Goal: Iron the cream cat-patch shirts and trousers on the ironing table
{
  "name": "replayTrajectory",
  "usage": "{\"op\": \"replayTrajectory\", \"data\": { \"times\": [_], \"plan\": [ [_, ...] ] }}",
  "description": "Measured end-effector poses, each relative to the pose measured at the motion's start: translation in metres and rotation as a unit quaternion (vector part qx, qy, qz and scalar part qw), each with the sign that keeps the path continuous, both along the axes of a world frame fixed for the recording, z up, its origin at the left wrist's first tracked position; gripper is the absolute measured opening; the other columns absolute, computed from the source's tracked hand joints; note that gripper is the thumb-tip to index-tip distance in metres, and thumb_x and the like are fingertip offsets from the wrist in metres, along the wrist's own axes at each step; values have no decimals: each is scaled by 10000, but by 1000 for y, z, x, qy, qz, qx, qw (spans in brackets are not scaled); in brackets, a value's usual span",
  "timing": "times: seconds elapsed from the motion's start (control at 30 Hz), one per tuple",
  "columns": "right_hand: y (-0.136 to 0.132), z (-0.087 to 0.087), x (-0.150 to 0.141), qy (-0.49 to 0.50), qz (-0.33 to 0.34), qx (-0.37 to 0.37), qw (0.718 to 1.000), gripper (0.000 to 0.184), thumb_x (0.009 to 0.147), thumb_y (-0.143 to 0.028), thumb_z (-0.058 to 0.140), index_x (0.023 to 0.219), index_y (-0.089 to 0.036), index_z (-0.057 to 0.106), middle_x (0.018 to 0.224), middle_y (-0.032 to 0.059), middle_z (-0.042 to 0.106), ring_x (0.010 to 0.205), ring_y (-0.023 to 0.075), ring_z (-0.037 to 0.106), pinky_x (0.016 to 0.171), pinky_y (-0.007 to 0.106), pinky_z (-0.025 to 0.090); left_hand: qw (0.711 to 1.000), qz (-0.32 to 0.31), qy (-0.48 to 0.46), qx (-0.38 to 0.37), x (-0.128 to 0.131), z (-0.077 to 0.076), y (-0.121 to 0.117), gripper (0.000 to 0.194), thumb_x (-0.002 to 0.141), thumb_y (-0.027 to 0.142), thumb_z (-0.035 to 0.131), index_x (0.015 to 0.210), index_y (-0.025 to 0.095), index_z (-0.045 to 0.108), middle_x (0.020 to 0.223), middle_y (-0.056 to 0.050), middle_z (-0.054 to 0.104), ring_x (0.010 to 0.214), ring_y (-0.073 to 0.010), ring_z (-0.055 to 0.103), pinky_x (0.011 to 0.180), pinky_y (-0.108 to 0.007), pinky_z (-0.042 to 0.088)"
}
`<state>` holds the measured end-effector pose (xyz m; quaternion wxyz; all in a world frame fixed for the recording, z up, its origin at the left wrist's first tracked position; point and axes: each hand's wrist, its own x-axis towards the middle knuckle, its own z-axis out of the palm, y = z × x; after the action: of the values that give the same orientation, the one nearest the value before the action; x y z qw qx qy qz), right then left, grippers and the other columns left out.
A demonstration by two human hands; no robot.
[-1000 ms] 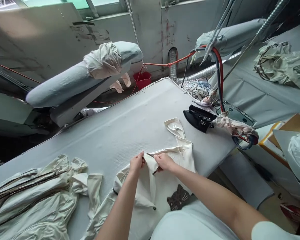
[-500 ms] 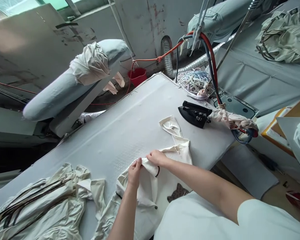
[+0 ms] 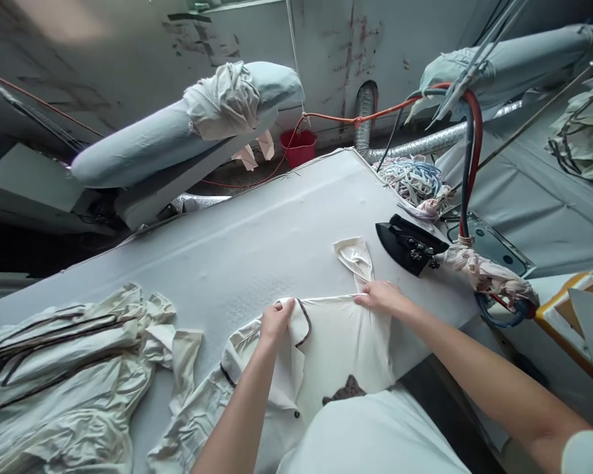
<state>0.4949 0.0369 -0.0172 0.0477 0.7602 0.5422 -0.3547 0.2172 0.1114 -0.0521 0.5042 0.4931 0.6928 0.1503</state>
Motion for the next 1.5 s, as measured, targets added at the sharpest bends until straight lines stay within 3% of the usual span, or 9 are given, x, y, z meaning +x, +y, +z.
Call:
{"op": "replayTrajectory", "data": {
  "times": [0.27, 0.43, 0.57, 0.67, 0.77, 0.9, 1.03, 1.33, 1.5],
  "plan": [
    [0, 18, -34, -153, 33, 83, 984, 347, 971, -409, 580, 1179, -158, 698, 1217, 188, 696, 1177, 336, 602, 1002, 459, 379, 992, -74, 92, 43, -7, 28, -1, 441, 798, 575, 660, 547, 216, 608, 550, -42, 594, 644, -236, 582, 629, -309, 335],
    [-52, -4, -140, 10, 348, 332, 877, 352, 928, -187, 584, 1276, -189, 634, 1310, 134, 638, 1197, 288, 544, 1081, 443, 376, 903, -137, 166, 372, -85, 21, -120, 331, 918, 294, 478, 1137, 219, 713, 1102, -100, 735, 1053, -260, 649, 964, -370, 413],
    [-93, -45, -183, 86, 450, 368, 809, 259, 985, -172, 491, 1184, -180, 656, 1134, 117, 675, 1077, 253, 575, 1074, 442, 397, 829, -213, 258, 448, -111, -17, -198, 430, 819, 147, 561, 1229, 193, 678, 1242, -132, 696, 1195, -283, 599, 1124, -426, 335],
    [-106, -58, -170, 132, 382, 360, 841, 321, 948, -168, 522, 1247, -205, 632, 1225, 123, 657, 1165, 254, 567, 1040, 418, 433, 848, -162, 294, 411, -106, -31, -203, 332, 836, 136, 576, 1119, 225, 725, 1185, -115, 713, 1149, -287, 612, 1089, -444, 364],
    [-104, -50, -152, 144, 135, 337, 921, 322, 935, -255, 522, 1234, -188, 622, 1225, 137, 666, 1105, 255, 618, 978, 402, 488, 871, -133, 278, 382, -101, -30, -195, 262, 863, 114, 564, 971, 257, 756, 1089, -74, 741, 1070, -267, 638, 1027, -438, 401],
    [-84, -31, -150, 223, -127, 70, 964, 387, 935, -275, 471, 1301, -170, 538, 762, 13, 680, 619, 170, 626, 622, 285, 518, 850, -170, 253, 429, -111, -29, -205, 323, 937, 133, 513, 1106, 272, 751, 1203, -67, 733, 1174, -248, 630, 1113, -435, 360],
    [-60, -21, -156, 294, -61, -53, 953, 351, 884, -205, 565, 1231, -163, 593, 616, -39, 632, 475, 124, 557, 498, 221, 456, 815, -231, 255, 465, -121, -33, -217, 361, 963, 182, 518, 1275, 252, 685, 1377, -87, 662, 1340, -252, 547, 1212, -441, 254],
    [-49, -5, -165, 60, 38, 19, 997, 245, 843, -424, 722, 773, -189, 722, 852, 126, 750, 921, 299, 700, 791, 365, 502, 760, -317, 300, 482, -121, -39, -215, 458, 956, 308, 568, 1411, 279, 612, 1537, -108, 531, 1461, -273, 426, 1253, -472, 177],
    [-12, 26, -29, -83, -16, 296, 952, 448, 1007, -481, 404, 1183, -204, 709, 1184, 151, 720, 1055, 279, 663, 897, 383, 512, 755, -315, 320, 477, -133, -44, -226, 588, 932, 311, 574, 1513, 260, 499, 1608, -113, 440, 1515, -274, 348, 1275, -484, 138]
  ]
}}
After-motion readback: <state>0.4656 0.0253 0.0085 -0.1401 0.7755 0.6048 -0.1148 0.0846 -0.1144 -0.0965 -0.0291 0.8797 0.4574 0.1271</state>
